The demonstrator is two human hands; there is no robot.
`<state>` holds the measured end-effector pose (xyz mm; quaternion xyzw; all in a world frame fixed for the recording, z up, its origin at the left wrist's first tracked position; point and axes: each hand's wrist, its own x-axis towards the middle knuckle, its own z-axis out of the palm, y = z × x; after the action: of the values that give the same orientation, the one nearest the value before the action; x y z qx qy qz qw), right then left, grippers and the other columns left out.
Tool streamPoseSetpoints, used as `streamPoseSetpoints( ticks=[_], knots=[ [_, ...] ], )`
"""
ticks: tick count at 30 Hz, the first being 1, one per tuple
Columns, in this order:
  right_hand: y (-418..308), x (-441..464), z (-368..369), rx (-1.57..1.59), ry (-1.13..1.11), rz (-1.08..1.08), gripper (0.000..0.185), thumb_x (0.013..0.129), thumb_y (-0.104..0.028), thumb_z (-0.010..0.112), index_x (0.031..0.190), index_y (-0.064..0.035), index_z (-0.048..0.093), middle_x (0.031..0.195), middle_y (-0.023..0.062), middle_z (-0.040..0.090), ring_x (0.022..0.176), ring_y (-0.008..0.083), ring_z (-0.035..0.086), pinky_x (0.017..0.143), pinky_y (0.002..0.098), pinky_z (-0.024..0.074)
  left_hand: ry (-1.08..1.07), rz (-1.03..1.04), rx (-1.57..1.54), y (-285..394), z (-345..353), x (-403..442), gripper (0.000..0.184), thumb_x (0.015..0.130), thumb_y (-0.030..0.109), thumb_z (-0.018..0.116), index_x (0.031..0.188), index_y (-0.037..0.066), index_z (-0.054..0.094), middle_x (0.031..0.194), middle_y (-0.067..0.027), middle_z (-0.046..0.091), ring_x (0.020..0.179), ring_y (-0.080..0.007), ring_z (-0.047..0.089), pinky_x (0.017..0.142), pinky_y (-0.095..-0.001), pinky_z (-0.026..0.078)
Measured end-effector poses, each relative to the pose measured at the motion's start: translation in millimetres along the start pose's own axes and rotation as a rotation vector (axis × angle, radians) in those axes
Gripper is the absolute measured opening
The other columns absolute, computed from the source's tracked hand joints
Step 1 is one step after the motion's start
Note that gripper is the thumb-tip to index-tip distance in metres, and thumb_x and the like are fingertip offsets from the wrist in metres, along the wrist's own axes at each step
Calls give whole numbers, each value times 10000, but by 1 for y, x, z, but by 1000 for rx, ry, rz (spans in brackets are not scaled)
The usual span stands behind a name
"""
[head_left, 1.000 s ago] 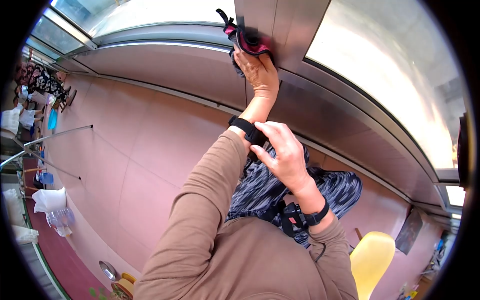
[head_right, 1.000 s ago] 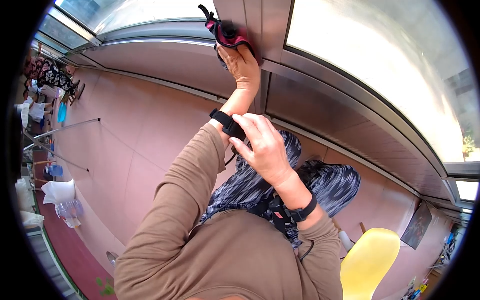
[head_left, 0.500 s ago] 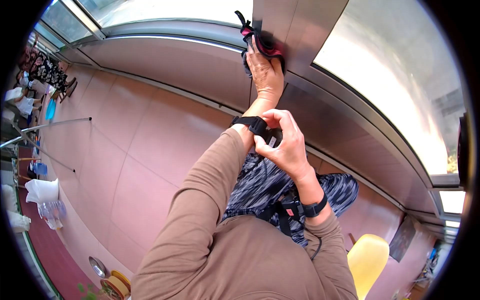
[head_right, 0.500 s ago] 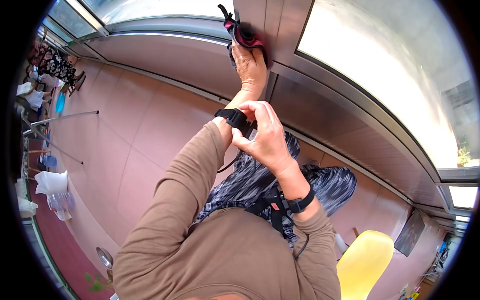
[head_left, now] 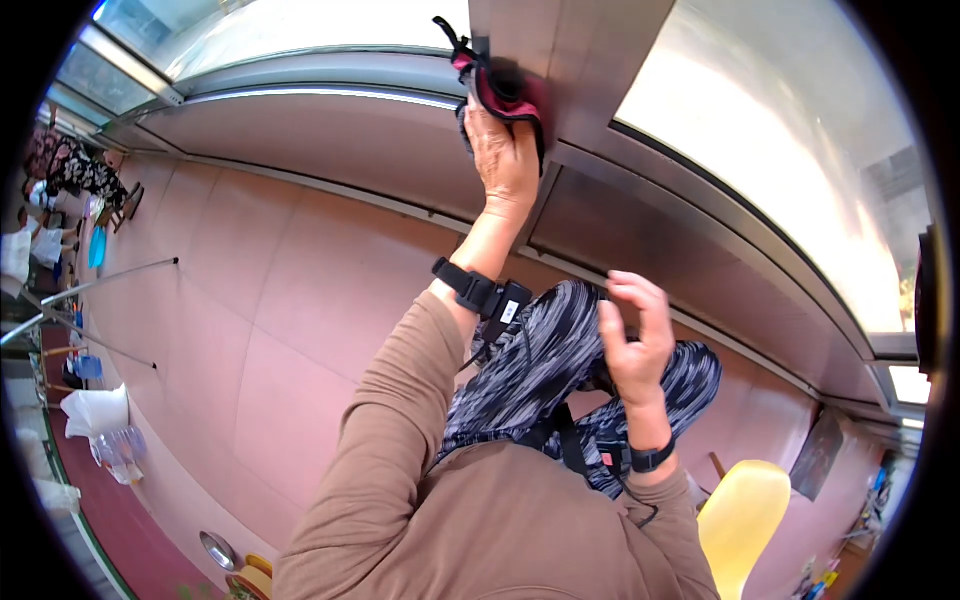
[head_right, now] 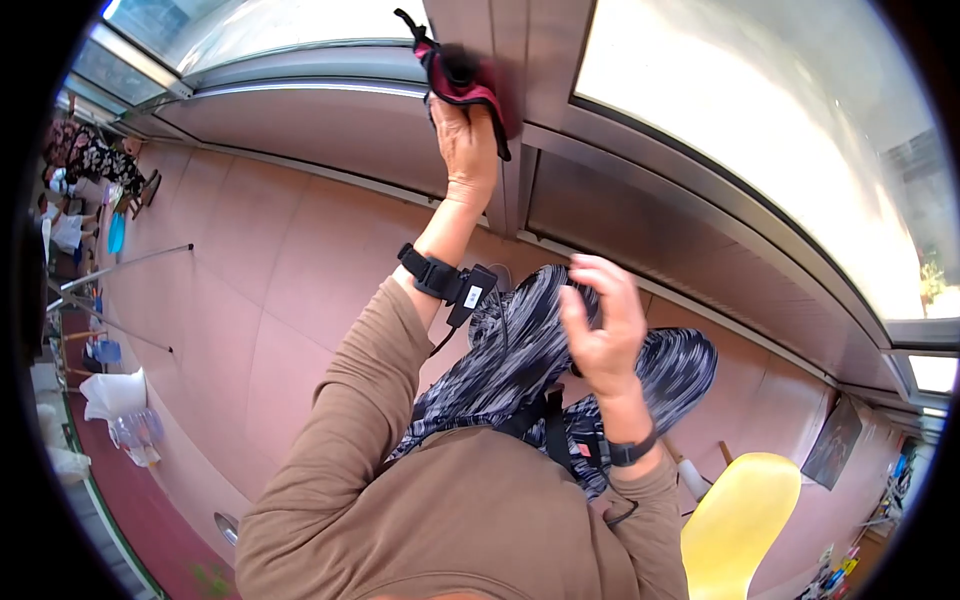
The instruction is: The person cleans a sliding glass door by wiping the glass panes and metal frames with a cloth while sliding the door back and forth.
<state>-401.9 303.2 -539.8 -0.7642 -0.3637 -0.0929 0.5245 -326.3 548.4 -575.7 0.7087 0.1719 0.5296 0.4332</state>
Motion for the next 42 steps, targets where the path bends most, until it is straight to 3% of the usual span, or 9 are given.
streamPoseSetpoints(
  ticks=[5, 8, 11, 16, 28, 31, 34, 40, 42],
  knots=[
    [45, -45, -68, -434, 273, 173, 264, 829, -11, 621, 1088, -22, 571, 1156, 139, 600, 1082, 274, 566, 953, 351, 425, 280, -270, -336, 12, 27, 15, 446, 949, 169, 408, 1341, -35, 349, 1283, -245, 436, 1143, -393, 415, 1034, -412, 277],
    [58, -68, -88, -564, 333, 301, 272, 863, -26, 590, 1134, -14, 561, 1191, 142, 587, 1111, 278, 552, 975, 355, 408, 392, -151, -548, 58, 32, 40, 418, 977, 179, 360, 1328, -48, 351, 1307, -261, 415, 1156, -396, 409, 1039, -408, 271],
    [53, -67, -82, -525, 296, 318, 282, 861, -27, 591, 1141, -10, 564, 1193, 144, 587, 1114, 277, 551, 977, 359, 407, 317, 275, -47, 63, 26, 55, 500, 958, 179, 384, 1388, -60, 295, 1391, -288, 339, 1248, -438, 355, 1084, -450, 218],
    [64, -68, -79, -527, 336, 346, 247, 843, 27, 581, 1088, -4, 583, 1121, 142, 627, 1021, 283, 601, 901, 360, 463, 309, 530, 338, -10, 15, 25, 573, 901, 191, 460, 1373, -98, 312, 1430, -332, 260, 1306, -498, 274, 1082, -503, 214],
    [64, -75, -78, -532, 357, 300, 200, 888, -13, 573, 1081, -25, 625, 1027, 91, 658, 885, 188, 642, 821, 291, 495, 223, 256, 426, -42, 26, -42, 665, 920, 340, 439, 1412, -69, 257, 1465, -329, 191, 1367, -481, 181, 1113, -508, 179],
    [65, -75, -79, -624, 324, 235, 188, 880, -29, 592, 1063, -32, 632, 997, 102, 655, 871, 220, 640, 804, 302, 500, 504, -200, -237, -20, 47, -31, 604, 944, 279, 423, 1396, -76, 238, 1411, -334, 266, 1297, -447, 298, 1086, -419, 248],
    [63, -76, -79, -622, 317, 242, 182, 877, -29, 595, 1055, -31, 635, 994, 103, 656, 883, 235, 637, 806, 308, 501, 526, -411, -290, -14, 44, -7, 579, 951, 249, 423, 1380, -87, 229, 1369, -336, 293, 1237, -444, 349, 1051, -432, 280],
    [58, -72, -77, -633, 306, 234, 168, 848, -11, 600, 1009, -43, 635, 976, 97, 666, 884, 273, 634, 796, 345, 491, 566, -194, -163, -34, 23, 16, 684, 955, 253, 440, 1419, -98, 81, 1419, -367, 195, 1299, -440, 299, 1082, -415, 240],
    [59, -71, -77, -625, 307, 247, 164, 840, 8, 604, 996, -34, 634, 982, 104, 667, 895, 276, 634, 804, 347, 490, 597, -389, -364, -51, 15, 24, 519, 997, 272, 377, 1353, -93, 286, 1306, -294, 411, 1143, -346, 457, 996, -365, 348]
  ],
)
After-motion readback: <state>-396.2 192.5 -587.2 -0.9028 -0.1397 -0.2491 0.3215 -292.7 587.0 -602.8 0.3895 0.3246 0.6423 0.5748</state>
